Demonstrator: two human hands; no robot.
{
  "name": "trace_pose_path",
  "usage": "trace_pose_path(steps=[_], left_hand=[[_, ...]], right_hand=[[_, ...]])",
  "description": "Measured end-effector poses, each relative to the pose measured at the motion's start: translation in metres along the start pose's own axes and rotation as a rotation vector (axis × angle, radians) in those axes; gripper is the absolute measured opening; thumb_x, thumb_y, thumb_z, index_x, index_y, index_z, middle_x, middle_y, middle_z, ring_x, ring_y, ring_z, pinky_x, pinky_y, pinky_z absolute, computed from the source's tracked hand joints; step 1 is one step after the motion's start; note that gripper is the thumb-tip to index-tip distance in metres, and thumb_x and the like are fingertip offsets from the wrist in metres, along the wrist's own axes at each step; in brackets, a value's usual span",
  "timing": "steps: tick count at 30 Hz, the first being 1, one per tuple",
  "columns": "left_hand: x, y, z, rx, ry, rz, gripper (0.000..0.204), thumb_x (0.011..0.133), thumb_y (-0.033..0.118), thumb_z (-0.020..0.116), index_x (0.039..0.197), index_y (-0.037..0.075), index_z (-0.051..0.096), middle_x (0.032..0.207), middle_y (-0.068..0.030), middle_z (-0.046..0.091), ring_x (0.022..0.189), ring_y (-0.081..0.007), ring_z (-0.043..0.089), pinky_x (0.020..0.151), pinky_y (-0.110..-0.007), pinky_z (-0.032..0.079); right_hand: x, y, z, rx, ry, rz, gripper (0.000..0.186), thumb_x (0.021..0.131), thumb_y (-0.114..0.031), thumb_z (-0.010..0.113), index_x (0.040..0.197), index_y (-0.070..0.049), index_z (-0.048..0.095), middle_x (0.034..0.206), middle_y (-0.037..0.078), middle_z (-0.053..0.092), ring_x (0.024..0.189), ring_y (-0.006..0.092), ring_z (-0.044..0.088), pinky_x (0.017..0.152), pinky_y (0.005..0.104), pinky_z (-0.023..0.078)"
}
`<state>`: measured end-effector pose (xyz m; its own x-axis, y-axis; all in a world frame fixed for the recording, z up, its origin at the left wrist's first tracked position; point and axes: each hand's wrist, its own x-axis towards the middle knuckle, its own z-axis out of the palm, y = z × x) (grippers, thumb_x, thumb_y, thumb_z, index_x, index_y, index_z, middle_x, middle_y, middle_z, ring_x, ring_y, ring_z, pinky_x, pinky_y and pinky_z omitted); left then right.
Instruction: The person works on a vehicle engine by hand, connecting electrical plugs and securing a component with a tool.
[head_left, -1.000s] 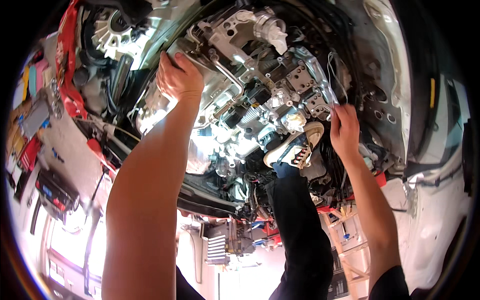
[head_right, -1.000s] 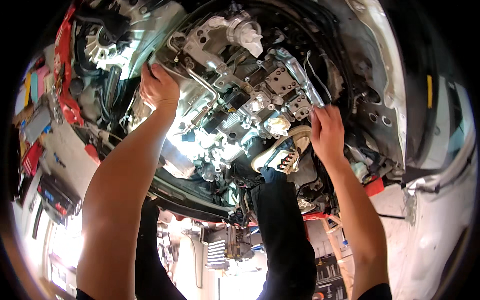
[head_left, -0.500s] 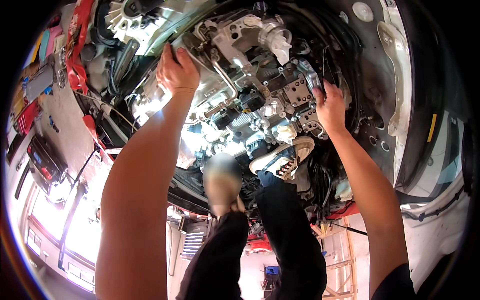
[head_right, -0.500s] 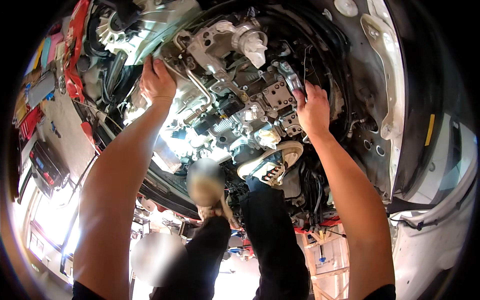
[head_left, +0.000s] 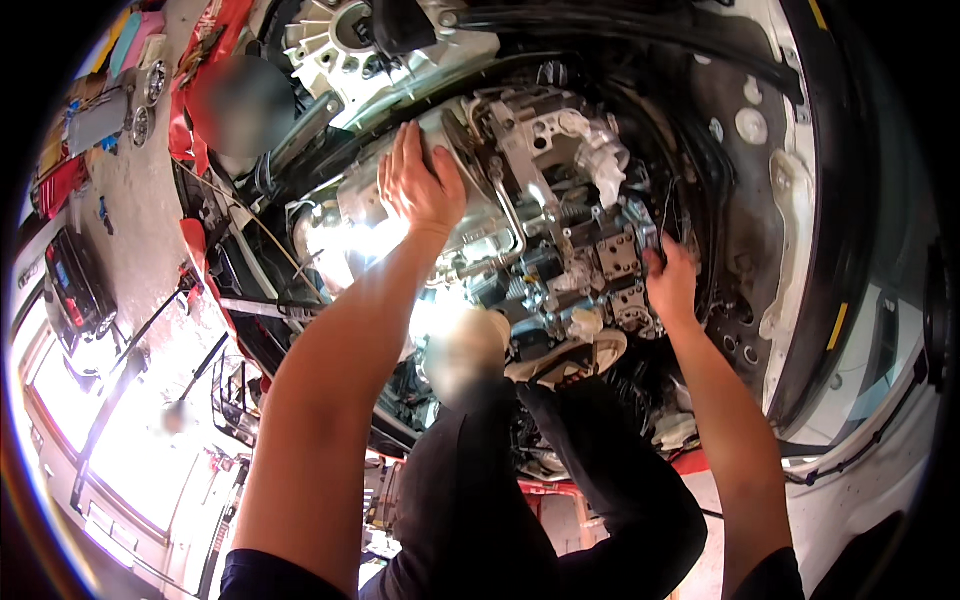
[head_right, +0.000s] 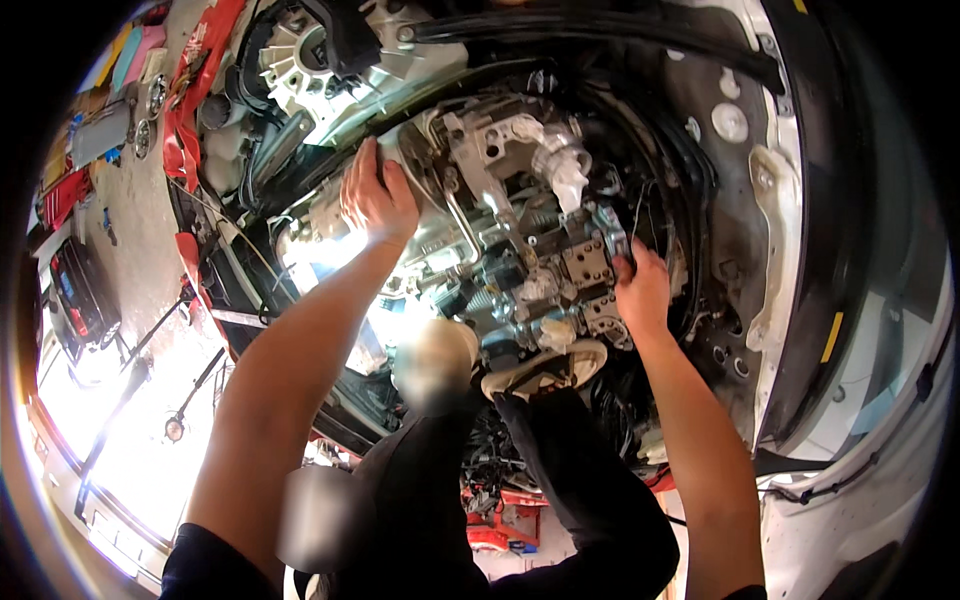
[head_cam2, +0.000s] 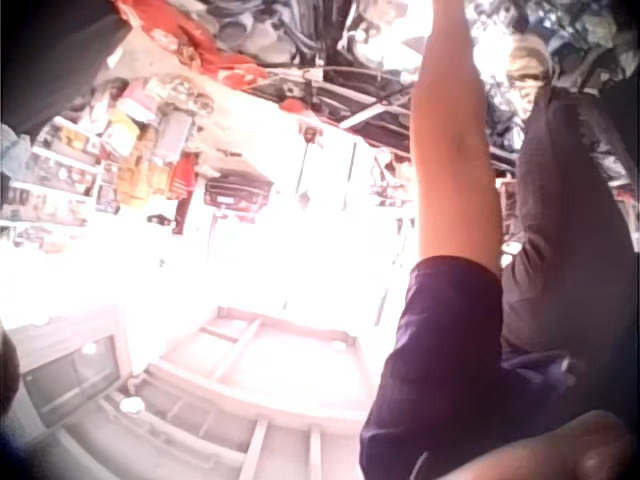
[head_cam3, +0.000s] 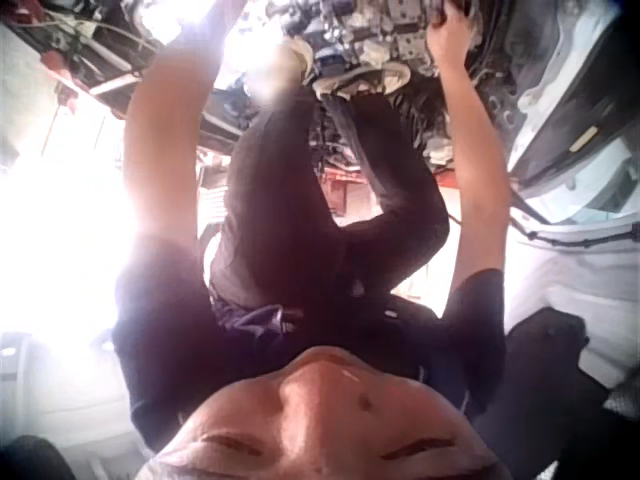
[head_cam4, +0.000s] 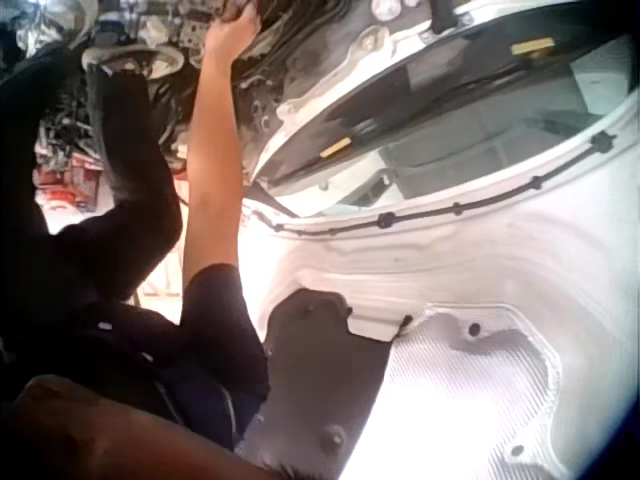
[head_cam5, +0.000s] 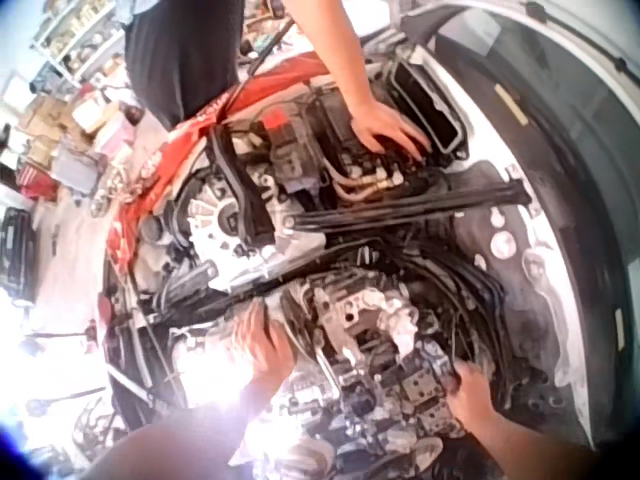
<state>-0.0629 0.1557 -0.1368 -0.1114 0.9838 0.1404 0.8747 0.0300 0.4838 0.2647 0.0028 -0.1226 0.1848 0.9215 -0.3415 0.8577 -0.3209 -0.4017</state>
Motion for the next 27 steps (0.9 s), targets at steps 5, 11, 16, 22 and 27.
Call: trace_pose_path(steps=[5,11,16,22,27], left_hand=[[0.008,0.004,-0.003,-0.020,-0.009,0.009,0.045,0.082,0.025,0.051,0.120,0.001,0.056,0.127,-0.0177,0.055,0.114,-0.0345,0.053,0.102,-0.046,0.035],[0.006,0.008,-0.007,-0.034,-0.025,-0.007,0.045,0.083,0.028,0.053,0.119,0.002,0.057,0.125,-0.0165,0.056,0.114,-0.0338,0.053,0.100,-0.044,0.037],[0.008,0.009,-0.009,-0.067,-0.031,-0.040,0.044,0.084,0.029,0.053,0.119,0.002,0.058,0.126,-0.0161,0.055,0.115,-0.0332,0.052,0.100,-0.043,0.036],[0.005,0.008,-0.010,-0.083,-0.023,-0.050,0.042,0.084,0.029,0.053,0.116,0.003,0.060,0.125,-0.0146,0.056,0.116,-0.0315,0.052,0.100,-0.042,0.036],[0.005,0.010,-0.007,-0.041,0.035,-0.032,0.035,0.086,0.030,0.054,0.113,0.009,0.063,0.121,-0.0077,0.061,0.111,-0.0293,0.056,0.098,-0.040,0.040]], right_hand=[[0.007,-0.006,-0.014,0.075,-0.060,-0.006,0.035,0.086,-0.012,0.062,0.118,-0.001,0.057,0.096,0.024,0.062,0.087,0.0425,0.058,0.075,0.0444,0.047],[0.020,0.000,-0.019,0.102,-0.116,-0.068,0.033,0.085,-0.012,0.063,0.116,-0.003,0.058,0.086,0.021,0.063,0.075,0.0383,0.059,0.067,0.0400,0.047],[0.024,-0.004,-0.022,0.166,-0.190,-0.037,0.028,0.084,-0.009,0.063,0.111,-0.002,0.059,0.074,0.019,0.061,0.061,0.0308,0.057,0.059,0.0351,0.045],[0.019,-0.004,-0.019,0.199,-0.127,-0.050,0.031,0.084,-0.008,0.063,0.114,-0.002,0.059,0.079,0.020,0.062,0.063,0.0278,0.056,0.061,0.0334,0.045],[0.020,-0.006,-0.026,0.127,-0.227,0.036,0.027,0.084,-0.008,0.063,0.110,-0.001,0.061,0.083,0.019,0.063,0.066,0.0293,0.056,0.067,0.0334,0.046]])
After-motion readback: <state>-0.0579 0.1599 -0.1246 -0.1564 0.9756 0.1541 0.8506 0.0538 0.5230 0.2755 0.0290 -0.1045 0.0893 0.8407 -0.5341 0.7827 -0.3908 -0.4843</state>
